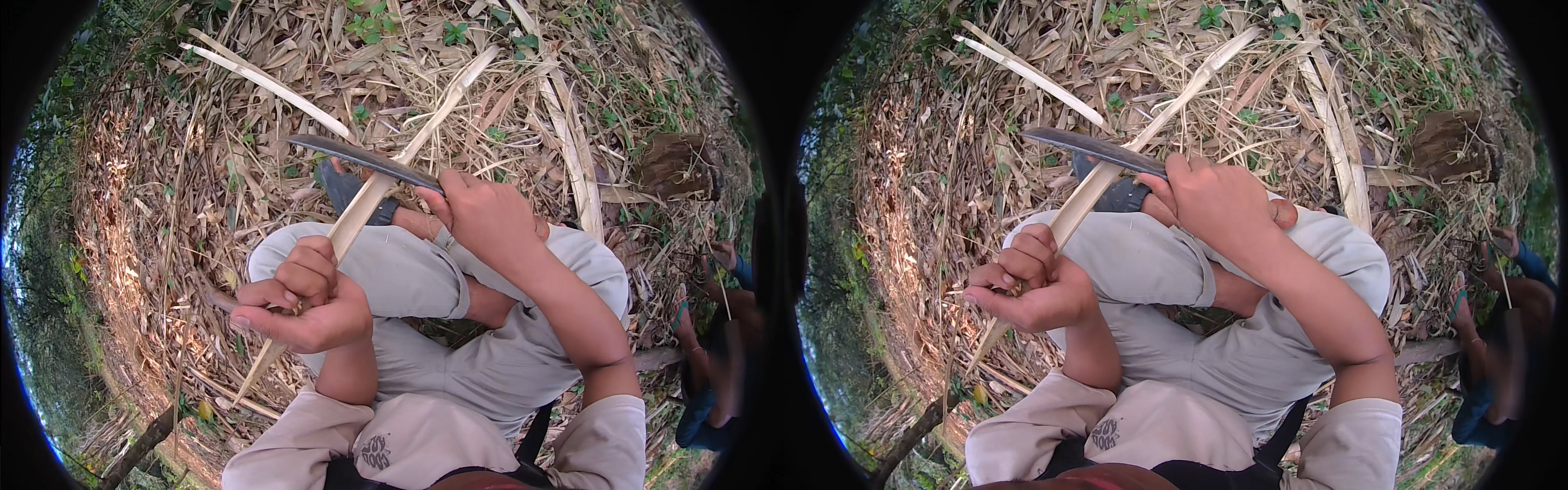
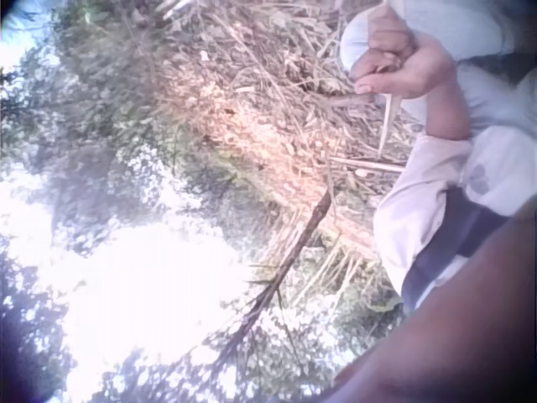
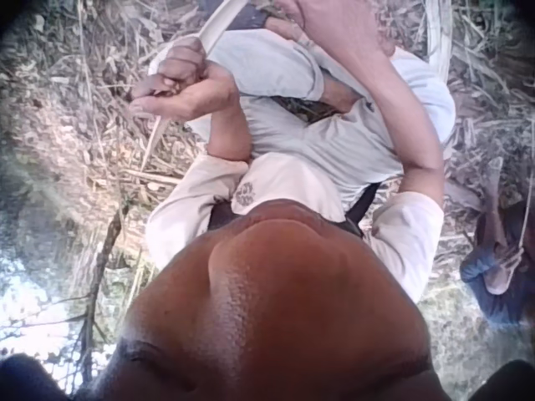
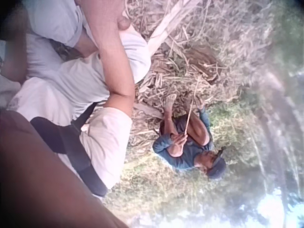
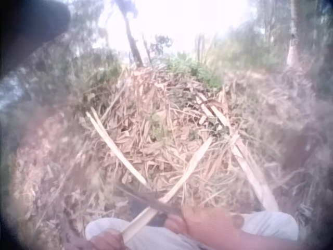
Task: The person sits on the ground and uses a large knife to shave and split a long piece of bamboo. They repeatedly scrape the surface to remove the outer layer and then split the bamboo into thinner strips.
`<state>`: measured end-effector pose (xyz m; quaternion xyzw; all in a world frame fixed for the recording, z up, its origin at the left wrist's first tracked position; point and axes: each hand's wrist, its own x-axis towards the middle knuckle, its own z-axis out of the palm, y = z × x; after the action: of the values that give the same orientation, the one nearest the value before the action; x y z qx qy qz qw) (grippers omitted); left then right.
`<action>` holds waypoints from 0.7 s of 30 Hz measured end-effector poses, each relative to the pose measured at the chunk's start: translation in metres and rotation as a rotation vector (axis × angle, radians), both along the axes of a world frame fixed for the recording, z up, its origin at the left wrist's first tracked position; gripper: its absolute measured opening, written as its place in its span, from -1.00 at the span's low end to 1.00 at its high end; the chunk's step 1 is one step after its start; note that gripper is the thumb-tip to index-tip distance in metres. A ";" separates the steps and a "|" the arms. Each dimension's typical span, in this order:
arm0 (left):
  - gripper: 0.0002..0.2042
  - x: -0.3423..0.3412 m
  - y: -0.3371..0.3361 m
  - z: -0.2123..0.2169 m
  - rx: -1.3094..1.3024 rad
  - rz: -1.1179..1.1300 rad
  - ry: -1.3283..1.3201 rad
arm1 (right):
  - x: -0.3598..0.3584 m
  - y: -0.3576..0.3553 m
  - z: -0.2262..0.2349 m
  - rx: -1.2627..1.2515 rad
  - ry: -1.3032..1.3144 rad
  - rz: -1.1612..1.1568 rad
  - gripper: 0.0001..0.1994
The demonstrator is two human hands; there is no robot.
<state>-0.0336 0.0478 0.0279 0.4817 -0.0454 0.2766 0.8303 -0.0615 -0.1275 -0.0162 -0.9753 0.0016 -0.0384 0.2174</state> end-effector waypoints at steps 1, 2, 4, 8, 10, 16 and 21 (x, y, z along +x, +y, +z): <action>-0.55 -0.001 -0.001 0.002 -0.004 -0.023 -0.022 | -0.003 0.000 -0.002 0.018 -0.061 0.009 -0.58; -0.55 -0.003 -0.003 0.002 -0.007 -0.046 -0.043 | 0.002 -0.007 -0.007 -0.014 0.003 0.000 -0.59; -0.55 0.002 -0.005 0.001 0.128 -0.096 -0.008 | 0.020 -0.023 -0.015 -0.079 0.121 -0.057 -0.60; -0.56 0.002 0.000 0.002 0.034 -0.097 0.009 | 0.001 -0.001 -0.011 -0.024 -0.092 -0.016 -0.57; -0.56 -0.003 0.000 0.004 0.065 -0.137 -0.022 | 0.003 -0.009 -0.017 -0.042 -0.064 -0.026 -0.56; -0.56 0.000 -0.001 0.000 0.045 -0.103 -0.020 | 0.003 -0.002 -0.009 -0.064 -0.054 -0.010 -0.55; -0.53 -0.008 -0.002 -0.001 0.062 -0.195 -0.063 | 0.026 -0.040 -0.027 -0.193 0.127 -0.151 -0.59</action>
<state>-0.0419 0.0461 0.0268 0.4916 -0.1269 0.2081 0.8360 -0.0358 -0.1671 -0.0430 -0.9893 0.0853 0.0073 0.1185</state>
